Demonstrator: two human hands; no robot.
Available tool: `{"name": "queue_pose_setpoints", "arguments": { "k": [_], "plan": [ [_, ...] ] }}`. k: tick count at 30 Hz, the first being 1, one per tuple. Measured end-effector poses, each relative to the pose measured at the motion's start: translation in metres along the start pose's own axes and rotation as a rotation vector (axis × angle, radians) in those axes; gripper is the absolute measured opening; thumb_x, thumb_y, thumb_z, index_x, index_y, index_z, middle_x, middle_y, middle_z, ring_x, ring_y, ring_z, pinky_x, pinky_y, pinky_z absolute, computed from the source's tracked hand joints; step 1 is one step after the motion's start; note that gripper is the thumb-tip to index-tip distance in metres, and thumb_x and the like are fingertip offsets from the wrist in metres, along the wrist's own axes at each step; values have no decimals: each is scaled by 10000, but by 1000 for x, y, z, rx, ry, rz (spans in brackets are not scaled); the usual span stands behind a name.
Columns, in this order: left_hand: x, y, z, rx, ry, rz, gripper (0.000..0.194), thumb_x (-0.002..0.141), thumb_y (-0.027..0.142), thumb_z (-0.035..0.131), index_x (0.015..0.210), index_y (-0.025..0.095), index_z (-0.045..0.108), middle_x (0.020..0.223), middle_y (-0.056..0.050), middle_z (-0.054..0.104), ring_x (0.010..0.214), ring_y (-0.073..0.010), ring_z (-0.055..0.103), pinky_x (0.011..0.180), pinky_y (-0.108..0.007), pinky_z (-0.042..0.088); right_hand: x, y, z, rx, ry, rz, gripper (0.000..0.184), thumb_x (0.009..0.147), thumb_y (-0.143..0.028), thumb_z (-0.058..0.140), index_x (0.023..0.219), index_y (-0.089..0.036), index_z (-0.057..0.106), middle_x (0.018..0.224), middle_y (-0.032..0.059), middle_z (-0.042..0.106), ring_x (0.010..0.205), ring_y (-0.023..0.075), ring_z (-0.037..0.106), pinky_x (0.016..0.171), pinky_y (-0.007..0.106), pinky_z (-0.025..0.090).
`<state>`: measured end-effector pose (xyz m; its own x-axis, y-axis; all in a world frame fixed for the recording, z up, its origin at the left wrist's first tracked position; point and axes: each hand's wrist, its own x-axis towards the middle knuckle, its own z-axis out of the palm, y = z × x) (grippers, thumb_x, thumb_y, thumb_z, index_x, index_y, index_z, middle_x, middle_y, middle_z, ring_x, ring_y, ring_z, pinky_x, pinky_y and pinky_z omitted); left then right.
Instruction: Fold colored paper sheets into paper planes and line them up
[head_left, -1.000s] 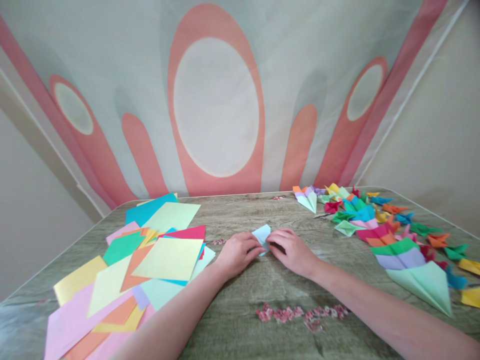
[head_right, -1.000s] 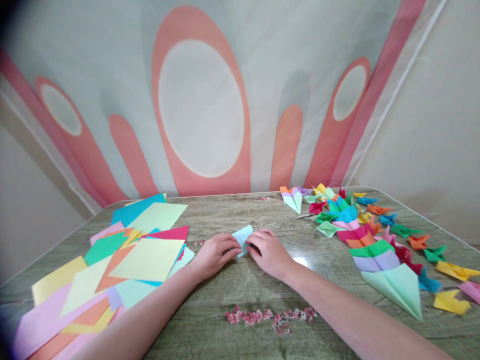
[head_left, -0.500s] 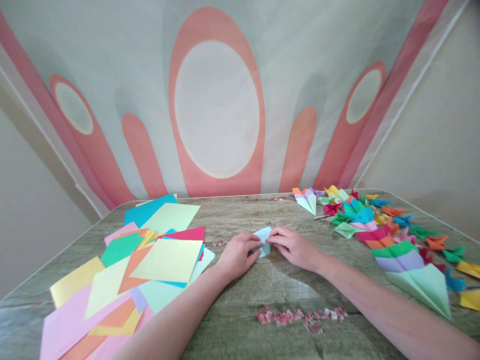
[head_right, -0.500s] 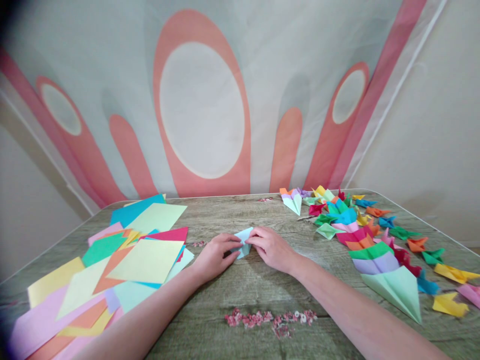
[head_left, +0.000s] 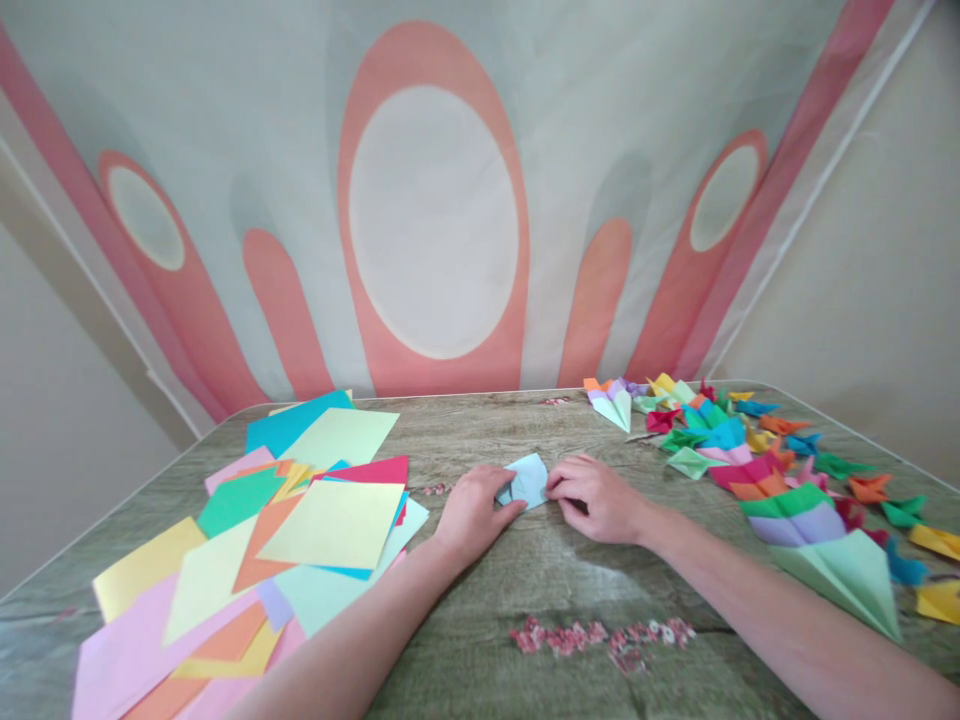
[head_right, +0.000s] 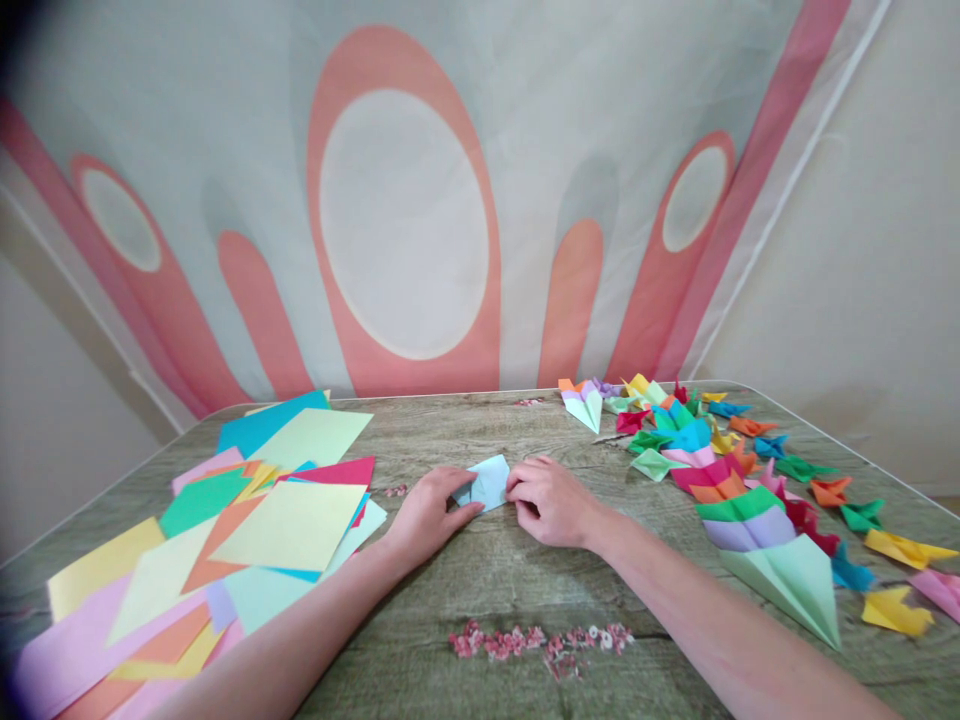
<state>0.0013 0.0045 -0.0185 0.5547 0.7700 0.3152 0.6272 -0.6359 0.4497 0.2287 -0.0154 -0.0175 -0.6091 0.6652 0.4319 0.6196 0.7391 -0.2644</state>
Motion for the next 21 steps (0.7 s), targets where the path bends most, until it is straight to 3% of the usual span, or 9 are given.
{"name": "queue_pose_setpoints", "arguments": {
  "k": [4,10,15,18,21],
  "plan": [
    [1,5,2,-76,29,-61,458,713,255,675,1152,202,555,1061,-64,612,990,-217,549,888,-360,440,3,-4,5,23,52,122,70,780,-167,582,829,-193,624,828,31,636,810,171,571,773,327,405],
    [-1,14,0,-216,41,25,601,738,76,562,1289,251,400,1096,-47,486,894,-139,542,846,-290,470,3,-4,8,137,51,224,152,743,-205,667,876,-184,596,798,14,618,765,164,567,725,303,414],
    [-6,17,-4,-116,-114,154,598,782,37,460,1316,283,350,1180,-61,424,972,-151,529,880,-303,455,0,0,10,121,60,86,81,822,-190,585,872,-212,644,859,22,643,821,161,583,773,318,400],
    [-9,18,-8,-94,-168,178,571,809,153,528,1329,263,318,1182,-71,434,961,-165,544,871,-314,461,-1,1,8,41,36,-14,133,852,-184,536,883,-220,661,859,31,649,815,159,586,769,321,397],
    [-10,17,-12,-75,-142,157,583,788,263,598,1307,236,332,1185,-82,445,958,-179,549,854,-315,465,-1,0,4,-65,-2,-109,159,853,-176,518,905,-215,663,868,47,649,817,166,581,750,323,394]
  ]
}}
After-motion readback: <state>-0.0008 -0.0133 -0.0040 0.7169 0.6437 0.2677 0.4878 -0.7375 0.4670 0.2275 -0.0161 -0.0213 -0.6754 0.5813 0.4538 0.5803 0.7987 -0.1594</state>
